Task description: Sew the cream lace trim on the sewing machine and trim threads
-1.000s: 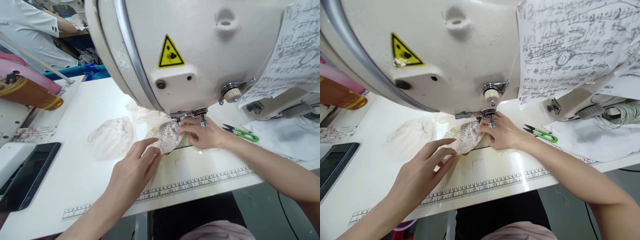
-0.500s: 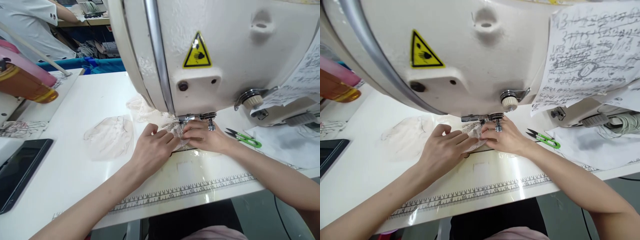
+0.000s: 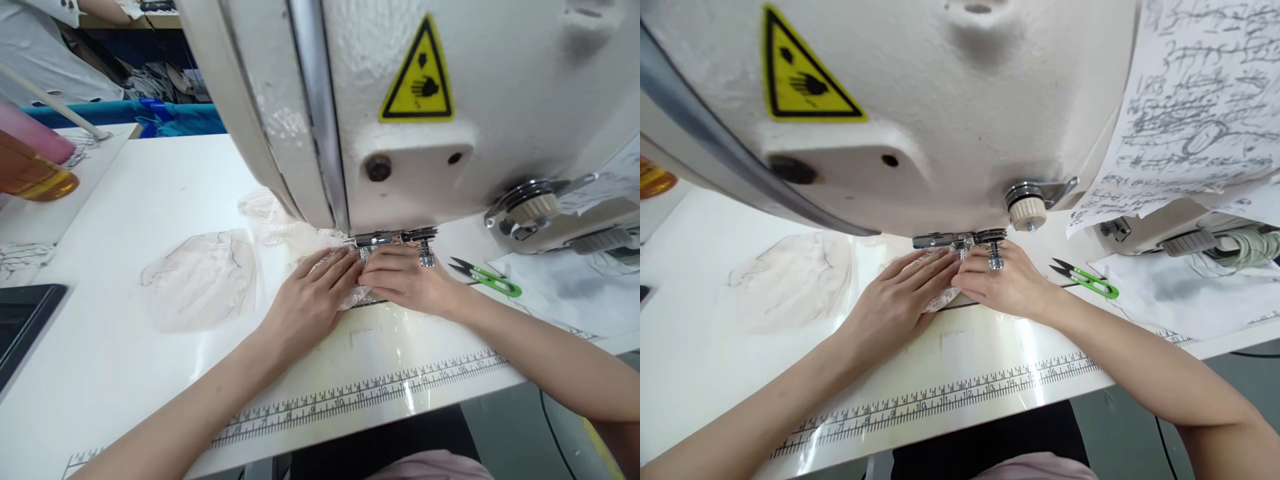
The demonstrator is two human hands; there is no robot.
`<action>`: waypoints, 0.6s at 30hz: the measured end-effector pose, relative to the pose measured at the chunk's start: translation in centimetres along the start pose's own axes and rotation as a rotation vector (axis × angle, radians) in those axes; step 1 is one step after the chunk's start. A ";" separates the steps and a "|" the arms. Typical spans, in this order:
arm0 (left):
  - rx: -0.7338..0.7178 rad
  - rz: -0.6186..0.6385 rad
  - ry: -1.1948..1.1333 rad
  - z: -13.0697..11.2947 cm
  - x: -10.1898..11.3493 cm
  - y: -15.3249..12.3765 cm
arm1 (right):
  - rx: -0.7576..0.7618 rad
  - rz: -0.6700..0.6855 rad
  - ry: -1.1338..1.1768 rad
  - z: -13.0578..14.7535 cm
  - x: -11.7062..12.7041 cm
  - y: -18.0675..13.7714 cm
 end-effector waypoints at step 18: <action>0.056 0.062 -0.073 1.2 -0.3 -0.2 | 0.032 -0.009 -0.117 1.1 0.2 1.4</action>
Point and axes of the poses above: each hand's wrist, its own y-axis towards the middle knuckle, its own x-axis out of the back of the hand, z = x × y, the point moved 2 cm from there along y, towards the middle knuckle, and after that the axes turned 8 degrees about x, right-handed, at the moved point
